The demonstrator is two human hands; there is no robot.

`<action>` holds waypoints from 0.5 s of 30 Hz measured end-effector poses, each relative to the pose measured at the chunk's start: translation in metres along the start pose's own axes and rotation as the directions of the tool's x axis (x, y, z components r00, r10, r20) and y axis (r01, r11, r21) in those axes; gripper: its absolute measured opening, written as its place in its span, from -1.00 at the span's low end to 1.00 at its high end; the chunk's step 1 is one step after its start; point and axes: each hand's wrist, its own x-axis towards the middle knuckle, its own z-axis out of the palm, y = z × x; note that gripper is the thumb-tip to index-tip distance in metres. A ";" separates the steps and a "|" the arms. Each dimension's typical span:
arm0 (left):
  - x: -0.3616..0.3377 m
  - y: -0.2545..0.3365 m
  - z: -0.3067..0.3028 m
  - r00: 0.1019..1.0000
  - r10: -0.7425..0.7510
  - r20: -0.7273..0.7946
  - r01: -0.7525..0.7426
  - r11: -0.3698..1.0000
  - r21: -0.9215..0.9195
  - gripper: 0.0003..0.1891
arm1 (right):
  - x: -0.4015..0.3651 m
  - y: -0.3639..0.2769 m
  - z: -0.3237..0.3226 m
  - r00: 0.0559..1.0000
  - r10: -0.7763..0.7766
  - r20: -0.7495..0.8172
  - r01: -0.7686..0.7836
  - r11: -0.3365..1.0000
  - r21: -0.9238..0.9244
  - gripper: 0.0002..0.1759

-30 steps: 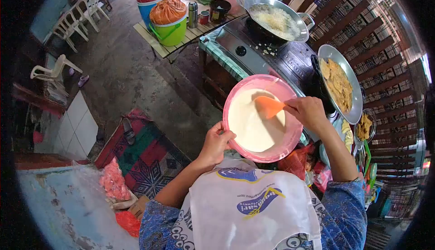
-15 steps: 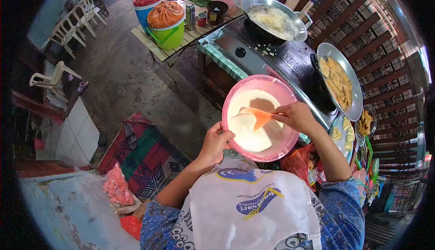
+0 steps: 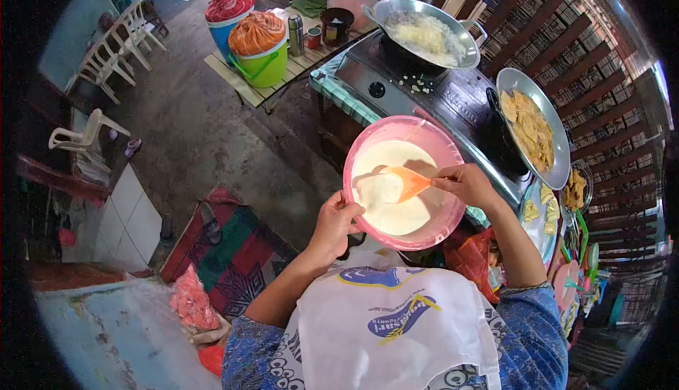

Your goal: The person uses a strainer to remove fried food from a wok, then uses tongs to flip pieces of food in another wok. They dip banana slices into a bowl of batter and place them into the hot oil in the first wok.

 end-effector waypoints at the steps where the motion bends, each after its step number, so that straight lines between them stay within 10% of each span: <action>1: 0.005 0.001 0.000 1.000 0.002 0.002 -0.002 1.000 -0.004 -0.74 | 0.002 0.000 -0.005 1.000 0.028 0.007 -0.029 0.999 0.029 -0.72; 15: 0.087 0.073 0.039 0.993 0.116 0.034 -0.114 0.992 -0.047 -0.66 | 0.075 0.051 -0.128 0.956 0.135 -0.260 -0.021 0.917 0.399 -0.71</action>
